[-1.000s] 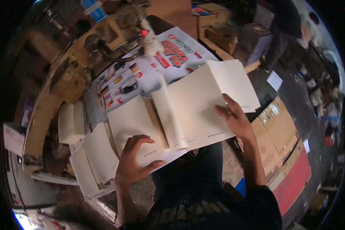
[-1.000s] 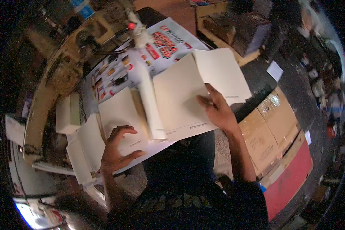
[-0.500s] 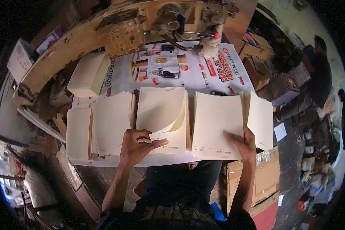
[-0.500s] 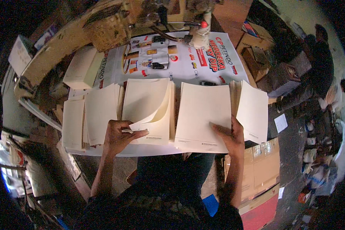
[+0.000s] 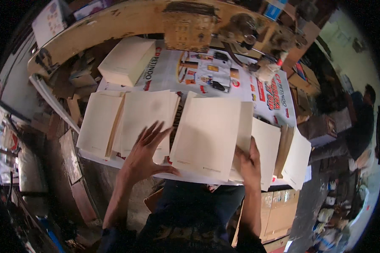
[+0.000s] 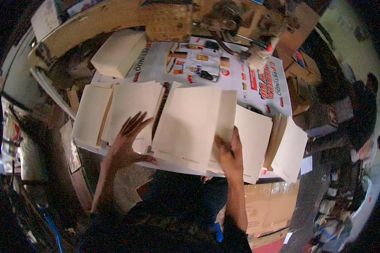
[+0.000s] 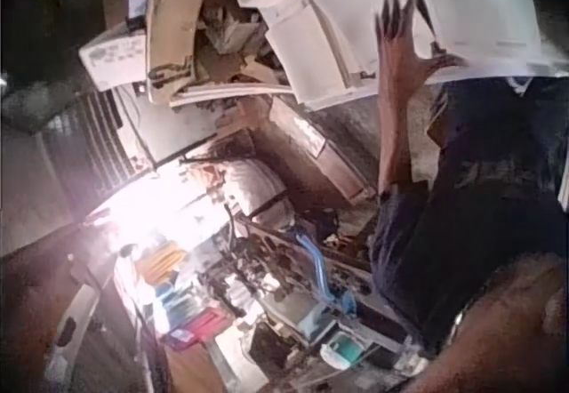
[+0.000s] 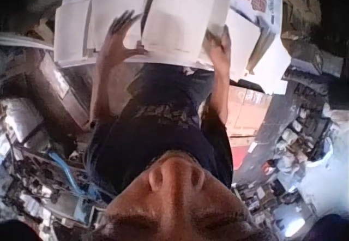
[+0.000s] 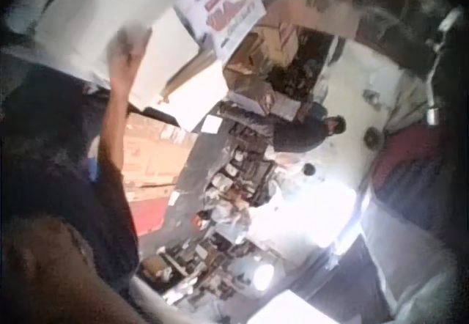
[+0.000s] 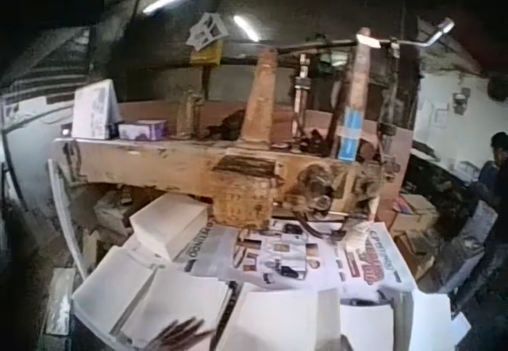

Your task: The person collates and stacks sheets of paper from multiple piles on a table by hand, then walks over to another workstation where people assemble paper stacks.

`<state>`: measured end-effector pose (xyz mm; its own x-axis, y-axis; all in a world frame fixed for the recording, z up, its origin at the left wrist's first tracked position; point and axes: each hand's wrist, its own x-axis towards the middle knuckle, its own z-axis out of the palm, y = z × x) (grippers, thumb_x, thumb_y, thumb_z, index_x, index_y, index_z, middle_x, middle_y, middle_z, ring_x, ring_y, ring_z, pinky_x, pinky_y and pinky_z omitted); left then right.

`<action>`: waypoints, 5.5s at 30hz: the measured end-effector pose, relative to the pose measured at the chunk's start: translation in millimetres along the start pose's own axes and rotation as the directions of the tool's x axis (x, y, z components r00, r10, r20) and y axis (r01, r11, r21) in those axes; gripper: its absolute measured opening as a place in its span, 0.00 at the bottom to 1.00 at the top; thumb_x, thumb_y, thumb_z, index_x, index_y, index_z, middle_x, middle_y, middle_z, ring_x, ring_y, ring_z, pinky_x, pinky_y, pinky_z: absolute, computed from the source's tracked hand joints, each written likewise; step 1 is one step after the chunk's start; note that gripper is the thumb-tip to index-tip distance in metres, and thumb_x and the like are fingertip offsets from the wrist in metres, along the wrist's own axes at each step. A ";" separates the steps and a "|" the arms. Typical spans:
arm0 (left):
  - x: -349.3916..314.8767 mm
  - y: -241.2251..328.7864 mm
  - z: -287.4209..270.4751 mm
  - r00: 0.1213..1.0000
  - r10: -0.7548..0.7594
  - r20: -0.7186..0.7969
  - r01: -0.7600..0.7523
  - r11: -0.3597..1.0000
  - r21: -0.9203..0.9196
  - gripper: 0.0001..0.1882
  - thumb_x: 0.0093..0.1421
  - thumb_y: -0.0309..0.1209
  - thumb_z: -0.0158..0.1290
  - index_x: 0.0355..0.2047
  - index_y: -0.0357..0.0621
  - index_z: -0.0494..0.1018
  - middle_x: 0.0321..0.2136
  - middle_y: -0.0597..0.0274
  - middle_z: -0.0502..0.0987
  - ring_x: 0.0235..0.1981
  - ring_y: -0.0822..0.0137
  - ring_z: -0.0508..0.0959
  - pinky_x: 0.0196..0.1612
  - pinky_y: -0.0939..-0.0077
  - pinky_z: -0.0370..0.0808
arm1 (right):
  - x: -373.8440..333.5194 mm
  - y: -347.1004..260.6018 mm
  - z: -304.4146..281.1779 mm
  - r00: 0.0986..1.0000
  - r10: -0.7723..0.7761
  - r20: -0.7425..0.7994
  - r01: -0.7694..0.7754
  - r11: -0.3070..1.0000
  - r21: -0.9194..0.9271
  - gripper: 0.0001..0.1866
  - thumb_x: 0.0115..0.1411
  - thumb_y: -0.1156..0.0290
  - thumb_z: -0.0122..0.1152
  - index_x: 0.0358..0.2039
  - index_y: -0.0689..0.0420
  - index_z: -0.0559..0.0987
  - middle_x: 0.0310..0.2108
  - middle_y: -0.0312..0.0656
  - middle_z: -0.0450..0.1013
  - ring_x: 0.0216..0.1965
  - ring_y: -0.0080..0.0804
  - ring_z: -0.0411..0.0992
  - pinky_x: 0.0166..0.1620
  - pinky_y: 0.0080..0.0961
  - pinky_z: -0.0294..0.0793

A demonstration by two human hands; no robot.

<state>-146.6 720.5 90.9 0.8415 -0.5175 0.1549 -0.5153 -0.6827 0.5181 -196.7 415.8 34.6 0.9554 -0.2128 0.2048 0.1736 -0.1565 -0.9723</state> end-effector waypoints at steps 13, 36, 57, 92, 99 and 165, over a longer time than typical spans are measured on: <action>-33.8 -36.4 -34.7 0.870 -0.491 -0.041 0.439 0.812 -0.384 0.13 0.49 0.31 0.67 0.26 0.30 0.80 0.17 0.56 0.79 0.17 0.70 0.79 0.21 0.76 0.78 | 6.1 -26.2 25.5 0.966 0.245 -0.083 -0.254 0.959 -0.128 0.25 0.51 0.74 0.68 0.49 0.66 0.72 0.45 0.44 0.73 0.44 0.32 0.72 0.51 0.26 0.70; -54.1 -50.2 12.6 0.569 -0.813 -0.120 0.046 0.178 -0.983 0.11 0.53 0.31 0.64 0.32 0.36 0.78 0.27 0.58 0.80 0.20 0.74 0.78 0.21 0.79 0.78 | 15.4 -134.1 19.5 0.906 0.083 -0.416 -0.085 0.996 0.015 0.30 0.49 0.76 0.64 0.56 0.61 0.73 0.49 0.42 0.73 0.49 0.27 0.69 0.55 0.21 0.63; -69.2 -64.4 27.8 0.563 -0.737 -0.374 0.082 0.500 -0.862 0.28 0.65 0.48 0.48 0.49 0.31 0.72 0.42 0.47 0.76 0.46 0.61 0.75 0.50 0.66 0.74 | 28.2 -77.2 117.4 0.971 -0.069 0.230 0.131 0.955 -0.268 0.32 0.63 0.77 0.45 0.66 0.62 0.48 0.55 0.67 0.64 0.52 0.60 0.70 0.53 0.42 0.70; -95.2 -208.4 -125.4 0.718 -0.492 -0.493 -0.070 0.654 -0.753 0.28 0.52 0.26 0.61 0.54 0.40 0.67 0.41 0.63 0.76 0.43 0.68 0.76 0.48 0.72 0.73 | 2.1 -84.1 166.4 0.799 0.086 0.596 -0.197 0.973 0.123 0.25 0.62 0.70 0.59 0.58 0.57 0.64 0.47 0.47 0.74 0.45 0.30 0.74 0.44 0.26 0.76; -76.0 -243.8 -114.9 0.772 -0.609 -0.183 0.584 0.793 -0.172 0.45 0.46 0.34 0.68 0.62 0.43 0.59 0.54 0.52 0.67 0.53 0.58 0.69 0.54 0.62 0.69 | -20.2 -114.1 154.2 0.540 -0.098 0.836 0.008 0.994 0.111 0.19 0.59 0.72 0.58 0.52 0.57 0.72 0.47 0.46 0.74 0.45 0.35 0.75 0.48 0.32 0.75; -46.3 39.3 295.6 0.812 0.071 0.579 0.377 0.694 -0.613 0.12 0.61 0.33 0.57 0.40 0.39 0.73 0.24 0.60 0.79 0.23 0.73 0.79 0.25 0.78 0.76 | -108.6 -3.6 -274.5 0.970 -0.019 -0.243 -0.156 0.718 -0.678 0.36 0.36 0.65 0.80 0.49 0.54 0.79 0.46 0.44 0.77 0.45 0.37 0.77 0.46 0.34 0.78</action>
<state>-253.9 565.1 -144.6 0.5529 -0.7673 -0.3248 0.0592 -0.3526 0.9339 -366.6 174.8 46.8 0.8653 -0.4379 0.2441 -0.1867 -0.7334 -0.6536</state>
